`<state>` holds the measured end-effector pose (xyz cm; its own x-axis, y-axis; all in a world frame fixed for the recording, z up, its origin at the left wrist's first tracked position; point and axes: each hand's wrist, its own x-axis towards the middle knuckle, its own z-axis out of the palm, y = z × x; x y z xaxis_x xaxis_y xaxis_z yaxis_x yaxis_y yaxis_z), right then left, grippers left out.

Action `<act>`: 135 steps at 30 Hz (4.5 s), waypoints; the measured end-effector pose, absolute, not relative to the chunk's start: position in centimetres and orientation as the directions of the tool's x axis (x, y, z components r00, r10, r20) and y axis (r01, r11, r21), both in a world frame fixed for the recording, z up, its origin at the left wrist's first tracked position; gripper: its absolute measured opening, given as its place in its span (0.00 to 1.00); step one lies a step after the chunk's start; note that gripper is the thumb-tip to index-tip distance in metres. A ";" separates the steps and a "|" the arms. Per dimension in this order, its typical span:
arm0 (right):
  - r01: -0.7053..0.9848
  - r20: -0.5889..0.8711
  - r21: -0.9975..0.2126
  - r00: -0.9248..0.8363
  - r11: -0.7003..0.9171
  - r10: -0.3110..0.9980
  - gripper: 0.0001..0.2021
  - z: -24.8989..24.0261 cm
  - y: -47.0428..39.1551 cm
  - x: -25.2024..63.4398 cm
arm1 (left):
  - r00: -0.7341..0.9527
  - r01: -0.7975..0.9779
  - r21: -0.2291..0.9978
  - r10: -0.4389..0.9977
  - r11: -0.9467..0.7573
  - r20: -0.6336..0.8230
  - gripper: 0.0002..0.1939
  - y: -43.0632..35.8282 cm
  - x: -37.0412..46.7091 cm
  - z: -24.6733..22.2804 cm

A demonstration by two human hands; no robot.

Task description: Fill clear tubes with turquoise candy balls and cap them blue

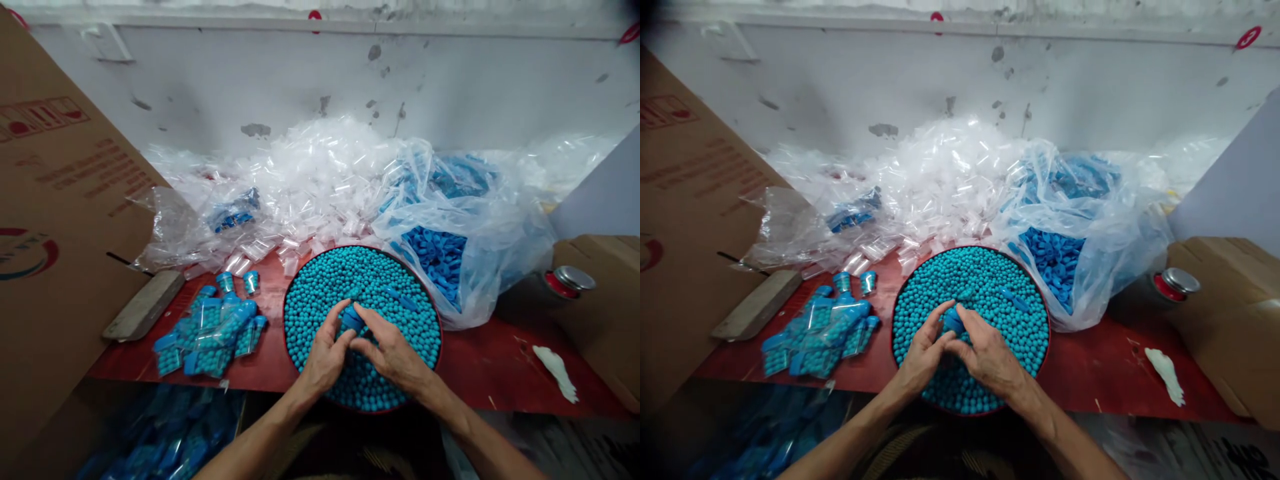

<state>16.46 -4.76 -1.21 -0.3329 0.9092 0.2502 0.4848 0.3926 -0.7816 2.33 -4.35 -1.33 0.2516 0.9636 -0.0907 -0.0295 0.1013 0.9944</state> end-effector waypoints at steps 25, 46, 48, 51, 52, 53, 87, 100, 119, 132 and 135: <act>0.799 0.364 -0.441 -0.257 0.408 0.895 0.33 -1.9 -6.8 14.0 | 0.258 0.010 1.000 0.966 0.015 -0.017 0.17 -5.1 2.3 -0.6; 0.658 0.359 -0.648 -0.181 0.384 0.916 0.39 -2.8 -7.4 12.6 | 0.381 -0.166 0.964 0.915 0.207 -0.131 0.17 -5.0 0.8 -0.3; 0.640 0.287 -0.681 -0.215 0.357 0.934 0.43 -2.3 -7.3 12.9 | 0.414 -0.248 0.926 0.895 0.286 -0.166 0.20 -4.9 0.6 -0.6; 0.636 0.264 -0.673 -0.270 0.377 0.926 0.42 -1.6 -7.0 13.6 | 0.415 -0.305 0.896 0.892 0.322 -0.179 0.19 -5.0 0.7 -0.9; 0.629 0.261 -0.666 -0.307 0.401 0.915 0.41 -1.5 -6.9 13.8 | 0.402 -0.308 0.898 0.898 0.314 -0.176 0.18 -5.1 0.7 -0.9; 0.621 0.263 -0.657 -0.341 0.427 0.902 0.39 -1.4 -6.8 14.0 | 0.386 -0.297 0.907 0.906 0.299 -0.173 0.17 -5.2 0.8 -1.0; 0.837 -0.075 -0.365 -0.463 0.408 0.883 0.18 -5.2 2.0 25.4 | 0.312 0.889 0.332 0.948 -0.316 0.066 0.16 2.7 2.0 -3.5; 0.919 0.065 -0.120 -0.370 0.376 0.927 0.09 -2.3 2.0 21.9 | 0.320 0.820 0.469 0.942 -0.328 0.100 0.13 3.1 3.1 -4.5; 0.639 0.259 -0.659 -0.303 0.397 0.917 0.17 -1.9 3.3 19.4 | 0.405 0.300 0.940 0.914 -0.160 0.027 0.10 4.3 1.6 -3.9; 0.477 0.241 -0.823 -0.199 0.308 0.950 0.08 -1.5 1.6 17.9 | 0.397 -0.100 0.980 0.910 0.174 -0.121 0.26 2.0 2.4 -3.0; 0.474 0.237 -0.819 -0.231 0.322 0.943 0.08 -1.3 1.2 17.9 | 0.387 -0.093 0.981 0.914 0.171 -0.123 0.26 1.6 2.3 -2.9</act>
<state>17.92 1.22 -1.35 -0.2313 0.9435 0.2374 0.4744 0.3224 -0.8191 2.31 1.64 -2.94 0.3866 0.9140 -0.1230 -0.0932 0.1714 0.9808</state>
